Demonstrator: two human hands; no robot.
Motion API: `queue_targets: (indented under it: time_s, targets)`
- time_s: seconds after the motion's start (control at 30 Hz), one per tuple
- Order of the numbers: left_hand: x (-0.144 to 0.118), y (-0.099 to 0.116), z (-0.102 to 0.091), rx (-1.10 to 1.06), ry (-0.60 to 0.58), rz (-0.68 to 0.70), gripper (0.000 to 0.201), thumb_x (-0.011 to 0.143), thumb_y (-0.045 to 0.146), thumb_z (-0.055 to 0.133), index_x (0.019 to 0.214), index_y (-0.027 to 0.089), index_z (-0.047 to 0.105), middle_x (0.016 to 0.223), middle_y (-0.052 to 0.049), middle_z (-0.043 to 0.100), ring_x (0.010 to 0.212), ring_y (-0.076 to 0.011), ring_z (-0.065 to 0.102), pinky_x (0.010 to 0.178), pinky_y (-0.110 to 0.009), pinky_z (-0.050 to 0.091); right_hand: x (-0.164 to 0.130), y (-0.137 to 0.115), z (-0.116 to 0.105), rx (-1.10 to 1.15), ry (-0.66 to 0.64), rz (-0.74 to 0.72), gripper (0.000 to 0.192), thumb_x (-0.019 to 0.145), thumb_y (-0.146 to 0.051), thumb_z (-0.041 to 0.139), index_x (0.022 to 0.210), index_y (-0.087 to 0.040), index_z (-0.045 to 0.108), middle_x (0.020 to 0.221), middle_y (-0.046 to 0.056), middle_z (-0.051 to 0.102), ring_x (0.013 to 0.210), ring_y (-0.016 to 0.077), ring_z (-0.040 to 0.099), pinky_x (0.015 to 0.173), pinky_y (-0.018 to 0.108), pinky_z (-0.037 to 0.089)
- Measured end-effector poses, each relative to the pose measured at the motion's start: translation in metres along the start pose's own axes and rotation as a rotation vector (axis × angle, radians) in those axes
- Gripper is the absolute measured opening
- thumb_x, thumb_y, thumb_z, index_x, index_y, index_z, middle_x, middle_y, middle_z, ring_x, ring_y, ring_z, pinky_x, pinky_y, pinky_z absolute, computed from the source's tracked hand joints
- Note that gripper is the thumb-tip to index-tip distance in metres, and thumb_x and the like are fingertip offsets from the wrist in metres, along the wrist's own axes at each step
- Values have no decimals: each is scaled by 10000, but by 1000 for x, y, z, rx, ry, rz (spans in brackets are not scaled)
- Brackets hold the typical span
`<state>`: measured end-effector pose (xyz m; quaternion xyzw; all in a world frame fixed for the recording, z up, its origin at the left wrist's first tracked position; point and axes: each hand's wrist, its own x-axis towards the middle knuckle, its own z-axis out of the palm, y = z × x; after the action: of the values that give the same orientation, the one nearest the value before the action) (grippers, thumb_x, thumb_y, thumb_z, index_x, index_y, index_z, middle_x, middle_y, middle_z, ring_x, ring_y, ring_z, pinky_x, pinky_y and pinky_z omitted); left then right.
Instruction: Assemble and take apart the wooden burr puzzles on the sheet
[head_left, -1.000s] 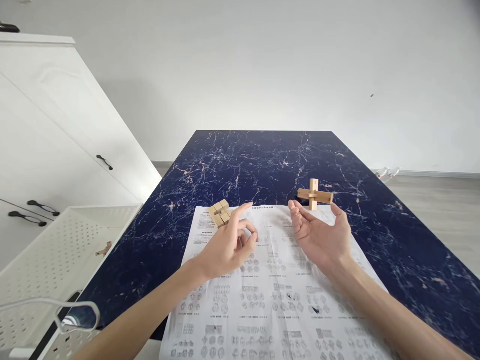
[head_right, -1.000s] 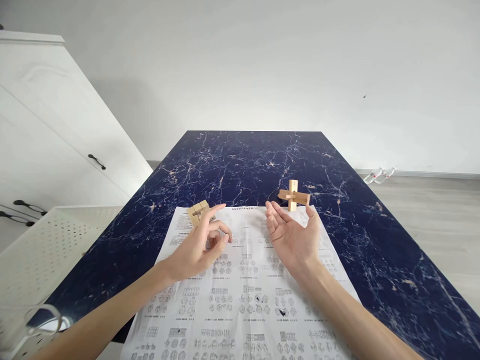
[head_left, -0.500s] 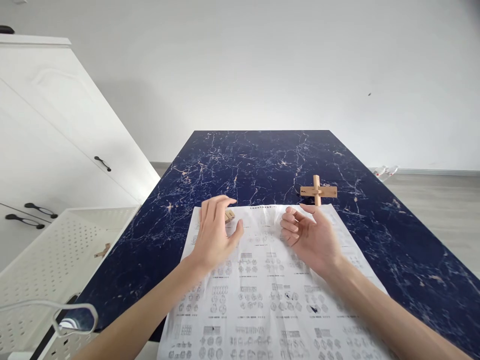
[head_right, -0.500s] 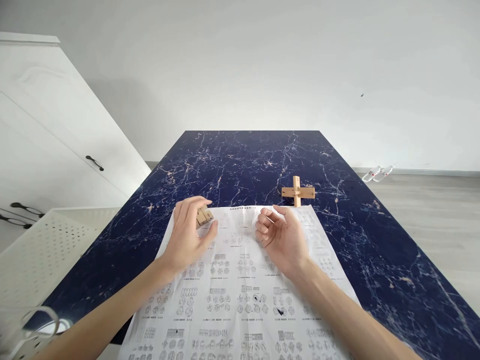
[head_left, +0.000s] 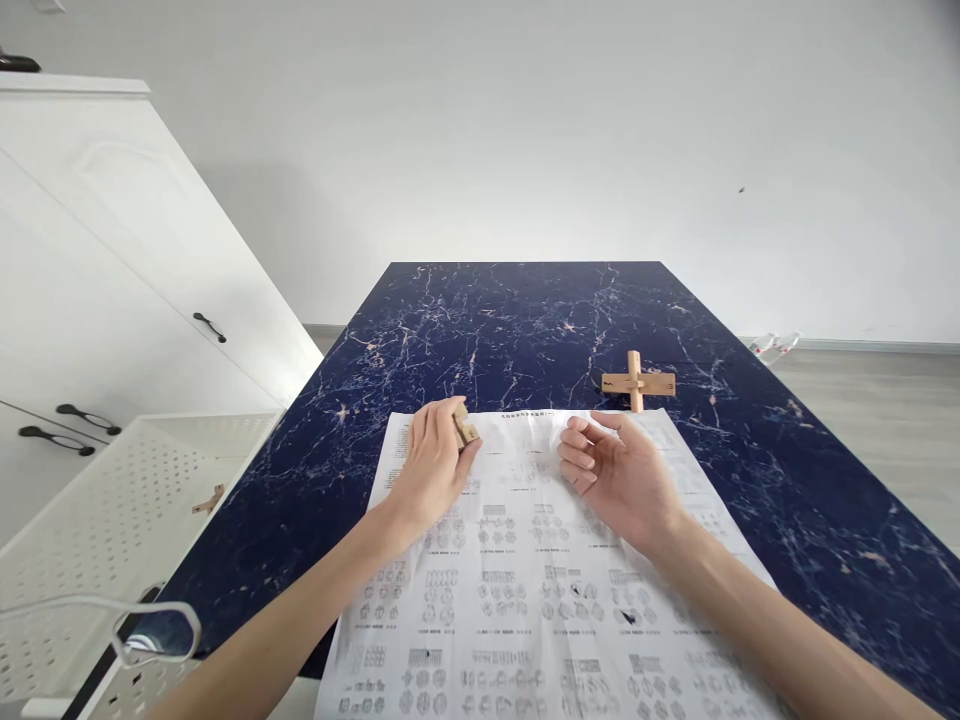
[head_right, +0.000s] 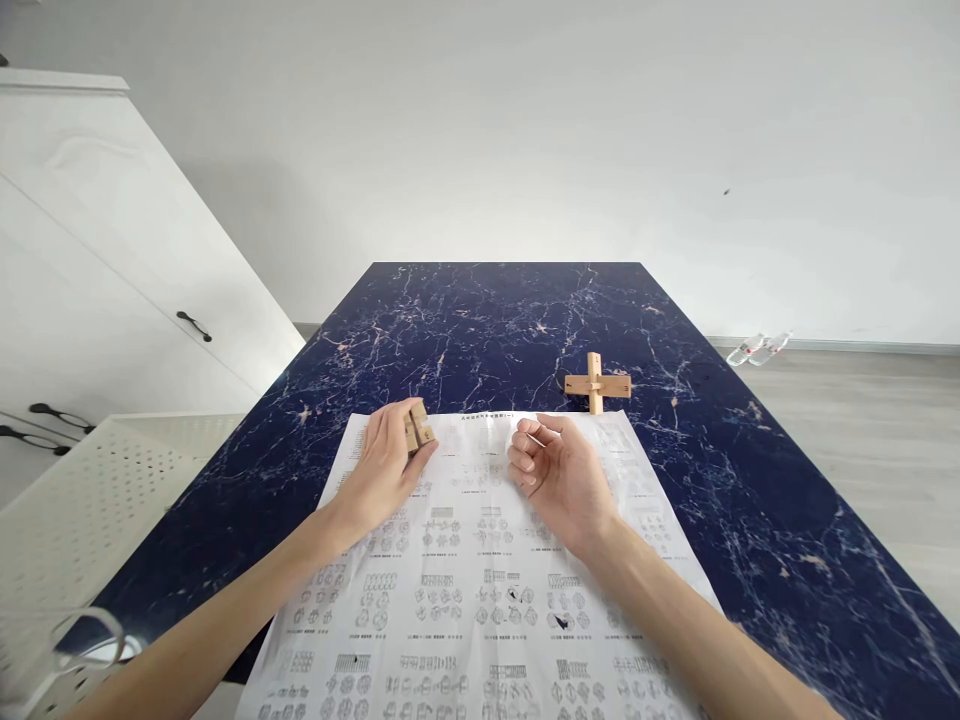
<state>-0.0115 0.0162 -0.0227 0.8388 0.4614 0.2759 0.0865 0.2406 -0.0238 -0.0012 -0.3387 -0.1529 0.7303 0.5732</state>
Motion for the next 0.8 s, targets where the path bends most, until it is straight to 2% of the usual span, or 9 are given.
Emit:
queue_targets:
  time_s: [0.13, 0.27, 0.37, 0.43, 0.5, 0.57, 0.63, 0.7, 0.8]
  targets:
    - [0, 8, -7, -203, -162, 15, 525, 1083, 249, 557, 1532, 313, 291, 1500, -147, 479, 1438, -335, 495, 1149, -580, 506, -1, 1, 4, 15, 8, 24, 155, 831, -292, 799, 801, -193, 684, 740, -9, 493, 583, 117, 386, 482, 246, 412]
    - [0, 19, -14, -309, -336, 75, 612, 1054, 405, 657, 1555, 343, 312, 1531, -138, 514, 1422, -346, 554, 1135, -576, 533, -4, 3, 10, -145, 13, 11, 203, 845, -300, 812, 782, -203, 645, 731, -17, 506, 581, 114, 396, 497, 247, 404]
    - [1, 24, -17, -288, -351, 112, 728, 996, 518, 724, 1572, 337, 317, 1547, -151, 510, 1453, -383, 518, 1159, -622, 496, -10, 8, 14, -427, -19, -80, 271, 932, -420, 742, 801, -212, 626, 737, -4, 546, 608, 135, 457, 546, 277, 426]
    - [3, 22, -18, -229, -333, 93, 870, 920, 623, 773, 1585, 307, 309, 1566, -177, 477, 1477, -419, 467, 1175, -663, 456, -14, 14, 15, -704, -27, -225, 244, 971, -441, 689, 874, -223, 638, 789, 19, 599, 686, 173, 538, 620, 313, 474]
    - [6, 18, -22, -160, -331, 78, 1010, 815, 731, 813, 1576, 269, 338, 1549, -191, 463, 1458, -444, 452, 1160, -674, 454, -17, 21, 14, -1000, -11, -400, 165, 977, -402, 671, 1000, -240, 652, 936, 55, 662, 836, 227, 618, 745, 376, 536]
    - [9, 12, -28, -109, -358, 75, 1065, 721, 802, 834, 1524, 234, 425, 1475, -182, 485, 1374, -439, 507, 1103, -637, 501, -18, 28, 12, -1232, -12, -534, 239, 962, -358, 672, 1178, -260, 646, 1174, 96, 669, 1050, 287, 648, 906, 462, 568]
    - [14, 6, -34, -93, -411, 67, 1010, 690, 830, 829, 1443, 230, 524, 1385, -150, 514, 1240, -393, 595, 1014, -567, 555, -17, 33, 8, -1367, -62, -578, 438, 936, -349, 691, 1356, -278, 590, 1382, 120, 596, 1249, 334, 607, 1028, 526, 562]
    - [18, 2, -40, -96, -456, 61, 896, 713, 824, 815, 1359, 244, 595, 1308, -113, 557, 1130, -345, 644, 943, -500, 567, -16, 36, 4, -1441, -117, -567, 584, 915, -367, 713, 1462, -283, 526, 1487, 131, 528, 1372, 364, 543, 1085, 557, 554]
    - [22, -1, -45, -87, -475, 37, 750, 757, 778, 817, 1245, 238, 637, 1224, -85, 649, 1107, -335, 657, 922, -446, 528, -13, 37, 0, -1498, -135, -569, 547, 923, -386, 715, 1433, -279, 549, 1477, 133, 543, 1394, 373, 527, 1117, 573, 542]
